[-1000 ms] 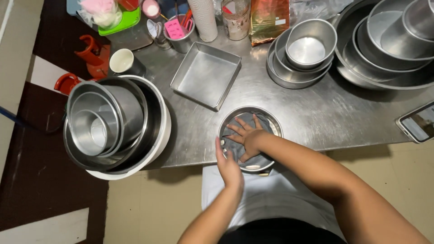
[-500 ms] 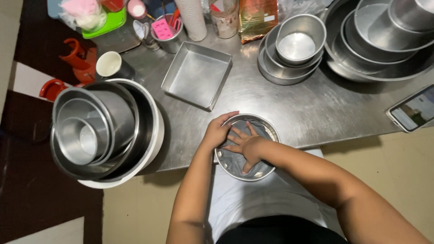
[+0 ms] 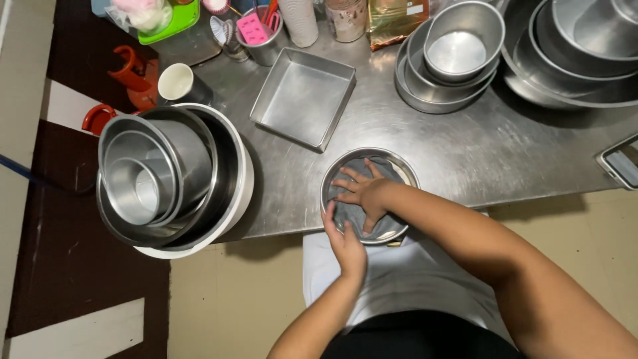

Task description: Wiping and cleaning different types of metal baking pans using a cloth on a kitchen workbench.

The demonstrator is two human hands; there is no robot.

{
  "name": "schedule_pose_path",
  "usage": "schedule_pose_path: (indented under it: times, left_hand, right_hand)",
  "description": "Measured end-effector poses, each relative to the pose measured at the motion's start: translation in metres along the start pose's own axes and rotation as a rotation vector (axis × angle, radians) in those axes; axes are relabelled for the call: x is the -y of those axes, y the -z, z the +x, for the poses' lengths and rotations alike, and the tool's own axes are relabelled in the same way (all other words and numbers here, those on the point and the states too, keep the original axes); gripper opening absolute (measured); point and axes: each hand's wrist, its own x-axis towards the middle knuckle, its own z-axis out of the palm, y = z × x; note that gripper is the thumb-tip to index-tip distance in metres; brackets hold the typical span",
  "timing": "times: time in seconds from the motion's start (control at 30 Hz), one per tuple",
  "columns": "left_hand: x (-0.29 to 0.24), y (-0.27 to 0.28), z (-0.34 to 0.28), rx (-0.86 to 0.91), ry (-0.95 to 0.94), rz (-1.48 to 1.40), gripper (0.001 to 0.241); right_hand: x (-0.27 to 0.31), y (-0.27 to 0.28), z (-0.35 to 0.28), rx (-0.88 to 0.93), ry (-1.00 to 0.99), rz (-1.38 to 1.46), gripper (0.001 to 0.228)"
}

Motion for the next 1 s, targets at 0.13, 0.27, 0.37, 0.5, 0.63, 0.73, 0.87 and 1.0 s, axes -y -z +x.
schedule_pose_path:
  times: [0.13,0.27,0.37,0.5,0.63,0.73,0.87,1.0]
  left_hand:
    - [-0.016,0.009,0.063,0.141,-0.015,0.059,0.063]
    - [-0.027,0.001,0.129,0.476,-0.041,0.148,0.045]
    - [-0.03,-0.011,0.153,0.74,0.018,0.222,0.036]
    - [-0.025,-0.011,0.156,0.906,0.143,-0.004,0.039]
    - [-0.014,-0.002,0.146,0.786,0.114,0.087,0.04]
    - [0.001,0.004,0.14,0.688,0.112,0.059,0.039]
    - [-0.006,0.002,0.118,0.396,0.026,-0.021,0.04]
    - [-0.02,-0.009,0.09,0.111,0.172,-0.185,0.045]
  right_hand:
    - [0.0,-0.016,-0.008,-0.043,-0.054,0.06,0.122]
    - [0.003,-0.036,-0.015,-0.054,0.069,0.07,0.121]
    - [0.005,-0.036,-0.02,-0.057,0.124,0.096,0.122]
    - [0.006,-0.032,-0.02,-0.041,0.105,0.1,0.12]
    - [0.003,-0.033,-0.009,-0.029,0.108,0.045,0.118]
    - [-0.005,-0.027,0.003,-0.022,0.111,-0.011,0.117]
    - [-0.016,-0.014,0.007,-0.077,0.019,0.012,0.116]
    - [-0.008,-0.007,0.002,-0.131,-0.165,0.127,0.114]
